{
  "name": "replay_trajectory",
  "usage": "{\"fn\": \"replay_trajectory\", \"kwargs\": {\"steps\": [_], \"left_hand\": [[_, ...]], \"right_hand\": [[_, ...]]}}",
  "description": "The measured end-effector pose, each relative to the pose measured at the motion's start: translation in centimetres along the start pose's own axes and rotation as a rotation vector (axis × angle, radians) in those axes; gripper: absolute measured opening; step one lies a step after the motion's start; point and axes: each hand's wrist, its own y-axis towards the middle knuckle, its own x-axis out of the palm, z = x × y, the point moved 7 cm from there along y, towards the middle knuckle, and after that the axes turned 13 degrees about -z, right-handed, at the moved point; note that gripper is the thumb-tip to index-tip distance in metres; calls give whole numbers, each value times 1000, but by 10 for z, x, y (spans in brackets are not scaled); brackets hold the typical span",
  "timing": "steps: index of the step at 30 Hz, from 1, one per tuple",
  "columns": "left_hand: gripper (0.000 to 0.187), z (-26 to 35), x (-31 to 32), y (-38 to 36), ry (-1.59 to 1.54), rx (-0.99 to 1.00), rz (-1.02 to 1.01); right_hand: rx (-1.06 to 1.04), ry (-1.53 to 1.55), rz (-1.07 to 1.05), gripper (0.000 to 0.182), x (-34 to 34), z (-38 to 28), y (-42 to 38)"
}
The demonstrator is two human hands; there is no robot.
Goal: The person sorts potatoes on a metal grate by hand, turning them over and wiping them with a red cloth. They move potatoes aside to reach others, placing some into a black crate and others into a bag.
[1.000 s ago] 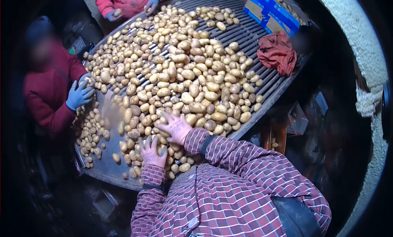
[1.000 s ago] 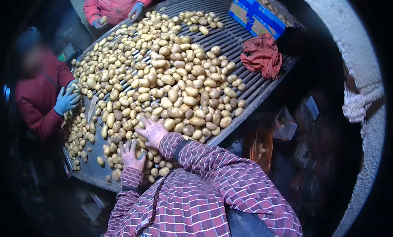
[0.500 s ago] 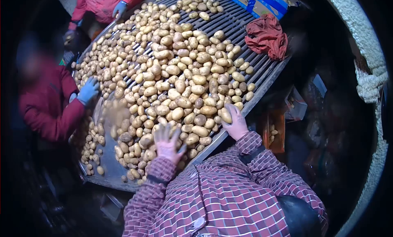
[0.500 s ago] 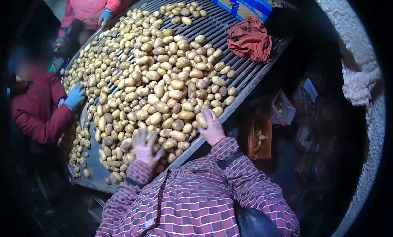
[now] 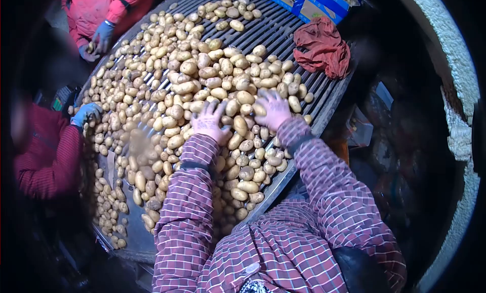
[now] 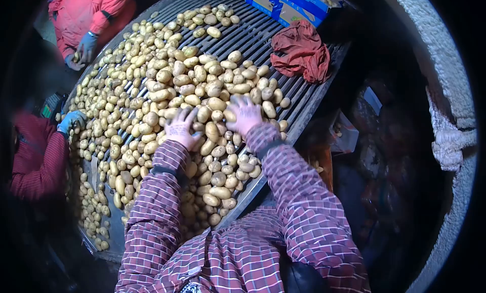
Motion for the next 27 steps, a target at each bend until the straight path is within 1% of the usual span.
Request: {"fn": "replay_trajectory", "kwargs": {"steps": [1,3,5,6,7,8,9,10,11,12,13,15,16,17,19,20,21,23,24,25,26,27], "left_hand": [[70,-11,-2,3,83,-19,22],[62,-50,-19,6,120,-124,83],[56,-84,-26,-5,77,-211,31],[55,-104,-24,-8,78,-300,-13],[53,-115,-22,-17,35,-303,20],[52,-116,-22,-29,8,-298,59],[50,-116,-21,-41,-22,-293,96],[49,-120,-16,-52,-23,-296,133],[49,-124,-10,-63,-24,-303,175],[48,-127,-7,-76,-91,-283,258],[46,-125,-4,-89,-34,-248,314],[49,-124,11,-111,110,-268,303],[56,-124,19,-123,47,-313,239],[62,-125,26,-132,24,-286,249],[61,-100,16,-154,39,-311,203],[58,-85,15,-160,-40,-294,160],[54,-65,11,-163,38,-165,308],[52,-28,11,-164,-186,-28,319],[51,-11,17,-160,-231,17,310],[50,6,23,-156,-277,63,302],[51,21,27,-150,-307,49,245],[48,32,29,-142,-337,108,254]], "right_hand": [[-73,118,47,61,-3,12,15],[-157,388,124,61,-1,45,47],[-92,716,113,59,-8,55,56],[-12,972,48,54,-8,59,56],[43,1119,-3,54,-9,61,52],[24,1198,-11,54,2,71,53],[6,1274,-20,54,-5,66,45],[68,1216,-103,55,-7,65,30],[52,1043,-69,64,5,68,28],[21,883,-115,67,11,55,18],[-9,725,-158,71,19,39,9],[-84,385,-156,69,24,9,-11],[-74,271,-149,62,22,-1,-22],[-97,107,-155,62,5,-21,-37],[-106,79,-223,63,-6,-38,-58],[-135,227,-146,63,12,-29,-61],[-158,491,-184,63,3,-27,-75],[-211,1302,-166,60,38,-5,-87],[-99,1406,-122,56,17,-3,-112],[-150,1471,-62,56,27,10,-123],[-153,1683,-76,57,34,18,-139],[-152,1897,-85,57,35,24,-156]]}}
